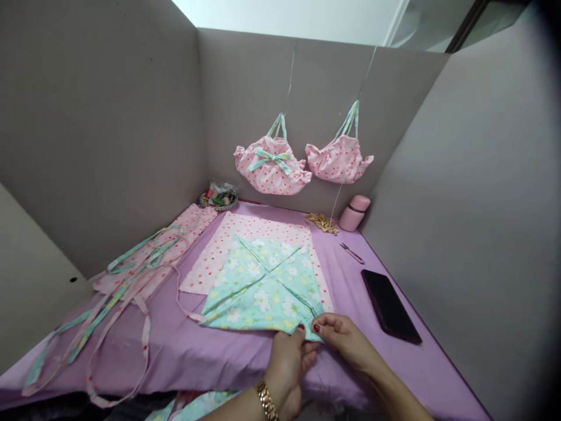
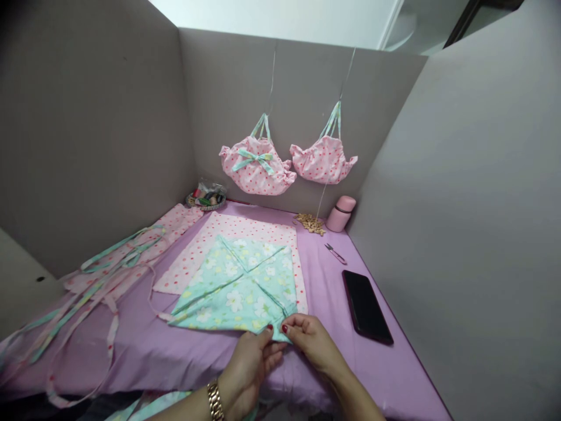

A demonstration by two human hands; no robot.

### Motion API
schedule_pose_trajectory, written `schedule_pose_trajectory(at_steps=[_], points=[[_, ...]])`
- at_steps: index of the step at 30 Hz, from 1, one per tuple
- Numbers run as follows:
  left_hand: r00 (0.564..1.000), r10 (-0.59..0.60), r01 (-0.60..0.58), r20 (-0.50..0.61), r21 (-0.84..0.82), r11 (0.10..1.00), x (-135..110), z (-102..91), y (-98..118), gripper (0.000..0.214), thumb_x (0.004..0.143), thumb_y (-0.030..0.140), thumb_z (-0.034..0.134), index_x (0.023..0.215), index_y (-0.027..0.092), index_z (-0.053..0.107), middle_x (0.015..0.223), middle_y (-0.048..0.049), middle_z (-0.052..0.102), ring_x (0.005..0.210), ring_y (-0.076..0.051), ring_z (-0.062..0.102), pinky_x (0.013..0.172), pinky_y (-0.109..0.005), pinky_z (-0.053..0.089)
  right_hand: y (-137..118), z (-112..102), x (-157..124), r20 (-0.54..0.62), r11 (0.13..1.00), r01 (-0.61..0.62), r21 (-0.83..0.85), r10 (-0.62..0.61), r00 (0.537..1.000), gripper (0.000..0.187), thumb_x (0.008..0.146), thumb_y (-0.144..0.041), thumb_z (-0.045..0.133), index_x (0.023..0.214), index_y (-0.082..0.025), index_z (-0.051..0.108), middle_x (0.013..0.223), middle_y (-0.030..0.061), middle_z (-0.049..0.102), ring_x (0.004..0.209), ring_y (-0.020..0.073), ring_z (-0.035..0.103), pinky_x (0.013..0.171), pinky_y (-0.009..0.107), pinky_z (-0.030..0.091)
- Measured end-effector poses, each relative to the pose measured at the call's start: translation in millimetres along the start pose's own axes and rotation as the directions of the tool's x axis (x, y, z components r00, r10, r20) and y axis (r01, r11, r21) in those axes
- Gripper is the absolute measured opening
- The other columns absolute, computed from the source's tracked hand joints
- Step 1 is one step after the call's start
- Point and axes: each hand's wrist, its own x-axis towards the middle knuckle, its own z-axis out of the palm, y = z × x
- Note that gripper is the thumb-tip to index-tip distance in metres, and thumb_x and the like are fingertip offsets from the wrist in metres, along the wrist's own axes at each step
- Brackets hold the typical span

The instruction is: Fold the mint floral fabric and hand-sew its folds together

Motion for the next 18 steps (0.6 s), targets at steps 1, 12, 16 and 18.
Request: schedule_pose_trajectory(at_steps=[1, 12, 16, 18], points=[[1.0, 0.0, 0.0, 0.0, -0.001, 1.0, 0.5, -0.1, -0.1, 0.009, 0.081, 0.013, 0.053, 0.089, 0.01, 0.055, 0.079, -0.008, 0.066, 0.06, -0.013, 0.061, 0.056, -0.021, 0.044, -1.2, 0.8, -0.1, 0.001, 1.0, 0.016, -0.025, -0.015, 1.0, 0.035, 0.075, -0.049, 0.058, 0.073, -0.014, 0.058, 0.061, -0.0004, 0.056, 0.057, 0.0122, 0.049, 0.056, 0.024, 0.038], [1.0, 0.008, -0.008, 0.0, -0.008, 1.0, 1.5, -0.5, -1.3, 0.01, 0.084, 0.014, 0.051, 0.091, 0.008, 0.055, 0.08, -0.0085, 0.064, 0.058, -0.011, 0.06, 0.053, -0.02, 0.043, -13.4, 8.0, -10.1, -0.024, 0.834, 0.152, -0.531, -0.194, 0.981, 0.018, 0.089, -0.03, 0.037, 0.079, -0.02, 0.049, 0.07, 0.0008, 0.056, 0.066, 0.0163, 0.053, 0.062, 0.026, 0.038], [1.0, 0.012, -0.012, 0.005, -0.018, 1.0, 3.9, 0.1, -1.9, 0.007, 0.082, 0.012, 0.054, 0.088, 0.009, 0.056, 0.073, -0.0064, 0.064, 0.054, -0.011, 0.058, 0.051, -0.02, 0.041, -13.1, 14.5, -11.5, -0.031, 0.737, 0.141, -0.661, -0.215, 0.976, 0.015, 0.089, -0.025, 0.031, 0.082, -0.021, 0.044, 0.069, 0.0012, 0.057, 0.063, 0.0176, 0.054, 0.059, 0.027, 0.036], [1.0, 0.014, -0.013, 0.021, -0.024, 1.0, 4.5, 0.3, -2.1, 0.007, 0.081, 0.013, 0.055, 0.087, 0.009, 0.057, 0.071, -0.0062, 0.064, 0.053, -0.011, 0.058, 0.051, -0.021, 0.041, -13.2, 18.3, -11.3, -0.037, 0.698, 0.134, -0.703, -0.224, 0.974, 0.013, 0.089, -0.024, 0.029, 0.086, -0.022, 0.042, 0.068, 0.0011, 0.057, 0.061, 0.0179, 0.055, 0.058, 0.027, 0.035]])
